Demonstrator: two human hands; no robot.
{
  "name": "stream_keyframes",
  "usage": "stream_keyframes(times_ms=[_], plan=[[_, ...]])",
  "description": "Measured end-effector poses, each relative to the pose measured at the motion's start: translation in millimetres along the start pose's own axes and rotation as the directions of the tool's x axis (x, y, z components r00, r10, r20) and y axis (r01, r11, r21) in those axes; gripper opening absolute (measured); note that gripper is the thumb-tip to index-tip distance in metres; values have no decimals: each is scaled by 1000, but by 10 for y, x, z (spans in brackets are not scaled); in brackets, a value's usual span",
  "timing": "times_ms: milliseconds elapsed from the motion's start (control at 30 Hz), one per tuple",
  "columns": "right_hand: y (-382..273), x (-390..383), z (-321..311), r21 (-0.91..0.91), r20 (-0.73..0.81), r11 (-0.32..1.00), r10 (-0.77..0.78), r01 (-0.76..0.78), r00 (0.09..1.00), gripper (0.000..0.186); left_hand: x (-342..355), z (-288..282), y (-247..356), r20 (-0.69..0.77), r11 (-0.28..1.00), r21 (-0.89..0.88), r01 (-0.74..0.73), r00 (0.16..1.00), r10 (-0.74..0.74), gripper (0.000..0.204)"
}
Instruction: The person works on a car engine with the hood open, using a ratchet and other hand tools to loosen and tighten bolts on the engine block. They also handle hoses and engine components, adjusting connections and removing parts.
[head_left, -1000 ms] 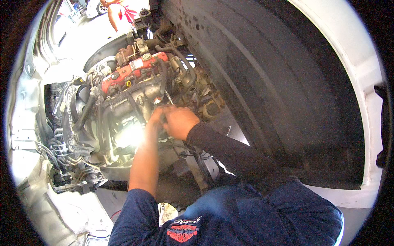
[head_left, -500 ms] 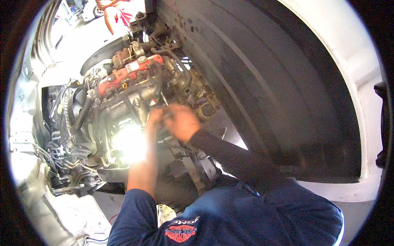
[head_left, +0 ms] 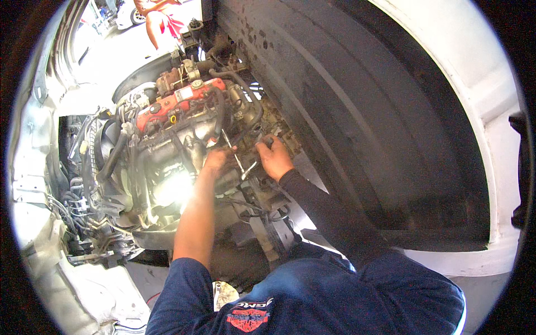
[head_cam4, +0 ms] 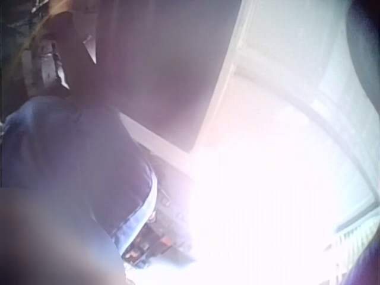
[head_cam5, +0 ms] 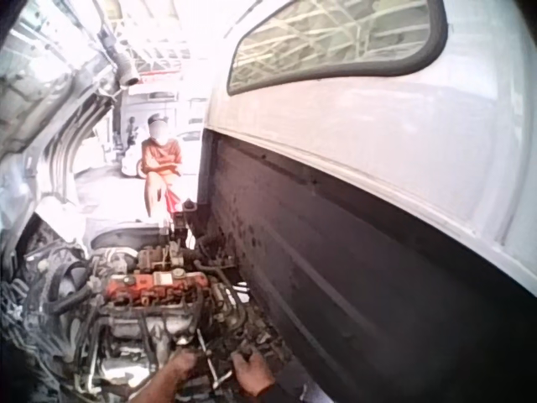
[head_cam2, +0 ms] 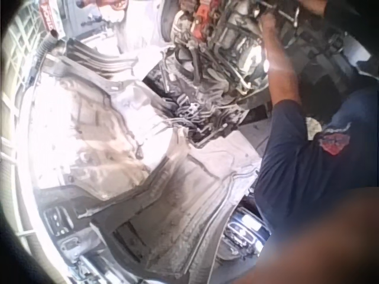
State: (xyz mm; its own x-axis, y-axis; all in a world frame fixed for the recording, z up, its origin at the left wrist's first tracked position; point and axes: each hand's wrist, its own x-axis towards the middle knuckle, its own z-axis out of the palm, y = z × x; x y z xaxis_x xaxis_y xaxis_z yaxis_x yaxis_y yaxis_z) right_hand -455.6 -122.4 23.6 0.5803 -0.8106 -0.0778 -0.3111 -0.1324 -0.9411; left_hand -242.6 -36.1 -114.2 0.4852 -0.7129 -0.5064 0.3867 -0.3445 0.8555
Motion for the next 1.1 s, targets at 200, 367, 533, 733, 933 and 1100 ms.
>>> stream_keyframes(times_ms=[200, 367, 533, 733, 933, 1100], plan=[[-232, -21, 22, -157, 151, 971, -159, 182, 976, 48, -74, 35, 95, -45, 996, 86, 23, 999, -19, 42], [-400, -21, 27, -231, 257, 952, -141, 202, 956, 44, -245, -18, 185, 188, 977, -166, 132, 977, -100, 31], [-423, 0, 59, -309, 338, 882, -248, 356, 908, 40, -238, 71, 219, -49, 985, 167, -34, 998, 43, 27], [-382, -113, 399, -404, 323, 738, -438, 541, 839, 31, -402, 77, 228, 18, 968, -250, 15, 1000, -11, 30], [-463, -465, 822, -434, 499, 555, -507, 710, 702, 31, -243, -177, 113, 316, 330, 815, -476, 843, 436, 37], [32, 127, -152, -114, -55, 994, -10, 4, 998, 38, 102, -118, -67, -70, 962, 263, -80, 992, 101, 44]])
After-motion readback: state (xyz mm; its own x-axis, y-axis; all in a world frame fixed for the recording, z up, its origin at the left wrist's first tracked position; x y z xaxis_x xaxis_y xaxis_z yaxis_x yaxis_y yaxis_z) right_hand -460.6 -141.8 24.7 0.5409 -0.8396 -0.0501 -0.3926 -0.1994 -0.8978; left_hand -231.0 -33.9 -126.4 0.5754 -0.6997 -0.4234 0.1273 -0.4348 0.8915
